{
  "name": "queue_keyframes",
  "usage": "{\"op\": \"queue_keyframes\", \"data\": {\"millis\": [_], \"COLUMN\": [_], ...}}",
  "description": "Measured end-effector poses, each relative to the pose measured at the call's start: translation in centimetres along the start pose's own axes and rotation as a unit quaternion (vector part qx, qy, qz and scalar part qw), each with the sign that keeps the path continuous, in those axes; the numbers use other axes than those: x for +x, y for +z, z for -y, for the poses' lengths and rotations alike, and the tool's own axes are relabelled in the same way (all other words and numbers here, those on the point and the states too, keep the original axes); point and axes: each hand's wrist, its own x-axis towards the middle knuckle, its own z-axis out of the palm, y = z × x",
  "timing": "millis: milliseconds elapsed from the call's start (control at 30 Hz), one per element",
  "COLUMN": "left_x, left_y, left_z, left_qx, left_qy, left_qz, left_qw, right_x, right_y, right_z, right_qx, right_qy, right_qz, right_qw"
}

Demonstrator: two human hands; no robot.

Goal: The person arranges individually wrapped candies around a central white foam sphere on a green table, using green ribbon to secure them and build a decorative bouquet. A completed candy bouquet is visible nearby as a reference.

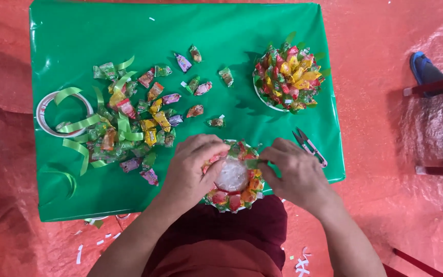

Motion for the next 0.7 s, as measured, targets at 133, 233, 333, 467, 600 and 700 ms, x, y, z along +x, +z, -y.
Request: {"op": "queue_keyframes", "data": {"millis": [133,233,333,467,600,700], "left_x": [-0.3,-0.6,-0.9,-0.9,-0.7,-0.7], "left_y": [1.7,2.3,2.7,2.5,2.3,2.4], "left_z": [1.6,2.1,2.9,3.3,3.3,3.4], "left_qx": [0.099,0.132,0.131,0.118,0.119,0.124], "left_qy": [-0.008,0.001,-0.013,-0.029,-0.031,-0.035], "left_qz": [0.052,0.067,0.088,0.078,0.083,0.094], "left_qw": [0.994,0.989,0.987,0.99,0.989,0.987], "right_x": [0.2,0.7,1.1,0.5,0.0,0.0], "right_y": [2.4,2.6,2.6,3.4,3.7,3.3], "right_z": [-1.0,-0.5,-0.3,-0.9,-0.7,0.3], "right_qx": [-0.115,-0.154,-0.178,-0.225,-0.257,-0.255], "right_qy": [0.008,0.014,0.009,0.012,-0.001,0.006], "right_qz": [0.047,0.072,0.102,0.122,0.085,0.082], "right_qw": [0.992,0.985,0.979,0.967,0.963,0.963]}}
